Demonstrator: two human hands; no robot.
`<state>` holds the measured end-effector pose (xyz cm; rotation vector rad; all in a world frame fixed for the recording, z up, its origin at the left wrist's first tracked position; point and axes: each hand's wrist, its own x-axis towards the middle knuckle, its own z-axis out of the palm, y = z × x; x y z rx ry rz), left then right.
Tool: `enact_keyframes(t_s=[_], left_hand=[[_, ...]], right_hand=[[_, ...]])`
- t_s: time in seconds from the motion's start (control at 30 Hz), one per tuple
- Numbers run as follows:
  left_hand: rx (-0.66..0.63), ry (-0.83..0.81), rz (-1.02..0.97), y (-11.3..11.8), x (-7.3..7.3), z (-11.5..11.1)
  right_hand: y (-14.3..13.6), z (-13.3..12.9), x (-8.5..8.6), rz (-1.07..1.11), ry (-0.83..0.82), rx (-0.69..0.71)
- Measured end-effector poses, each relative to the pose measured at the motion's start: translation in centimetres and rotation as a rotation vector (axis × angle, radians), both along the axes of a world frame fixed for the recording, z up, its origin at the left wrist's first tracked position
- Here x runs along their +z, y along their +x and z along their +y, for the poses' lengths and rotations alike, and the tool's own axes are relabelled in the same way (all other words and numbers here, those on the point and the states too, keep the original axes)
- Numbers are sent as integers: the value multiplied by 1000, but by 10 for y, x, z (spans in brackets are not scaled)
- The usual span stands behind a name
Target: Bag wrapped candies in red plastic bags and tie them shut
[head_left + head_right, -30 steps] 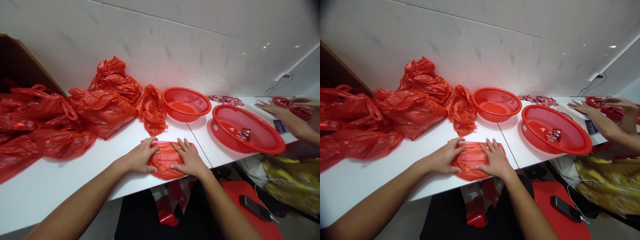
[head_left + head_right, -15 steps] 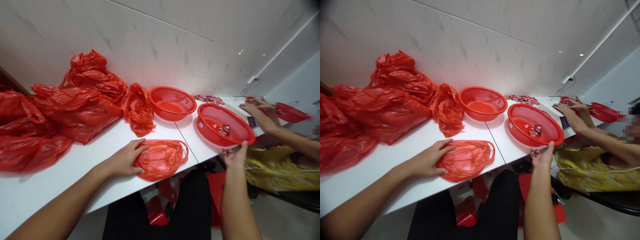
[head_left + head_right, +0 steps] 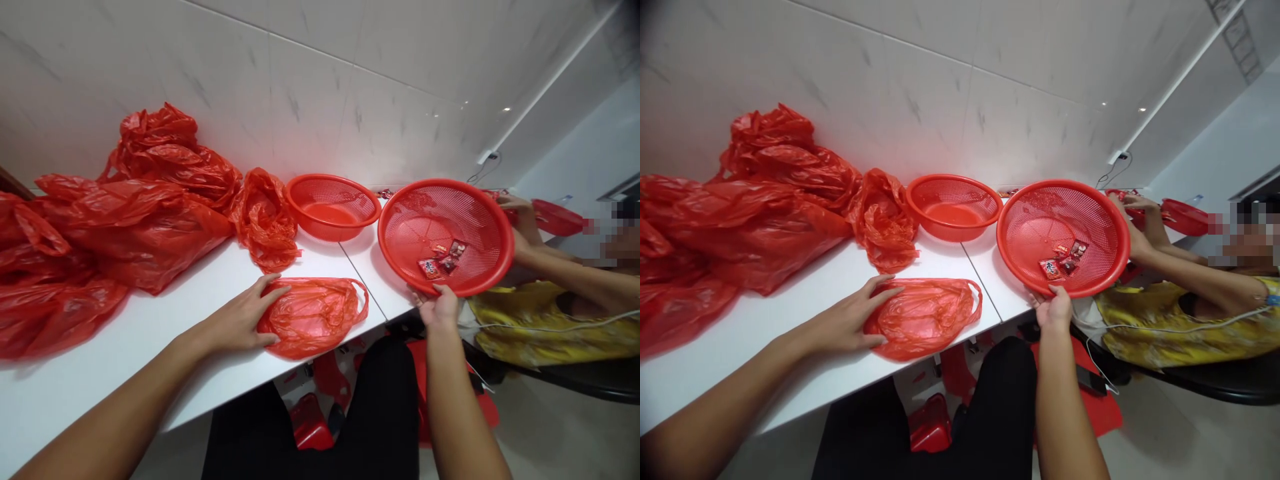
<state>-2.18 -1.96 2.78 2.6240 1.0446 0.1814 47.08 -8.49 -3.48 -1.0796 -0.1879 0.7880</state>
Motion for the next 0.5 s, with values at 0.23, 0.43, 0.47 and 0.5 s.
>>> enact_keyframes(t_s=[0.23,0.43,0.47,0.5], left_hand=[[-18,4,-42,3,4,-6],[-13,-22,-37,3,1,-7],[-15,-26,-33,3,0,-7],[-18,-31,-31,3,-1,-7]], right_hand=[[-28,-4,0,7,-69,-171],[-61,-7,10,-117,-32,-254],[-68,-7,13,-148,-14,-270],[-74,-7,15,-179,7,-284]])
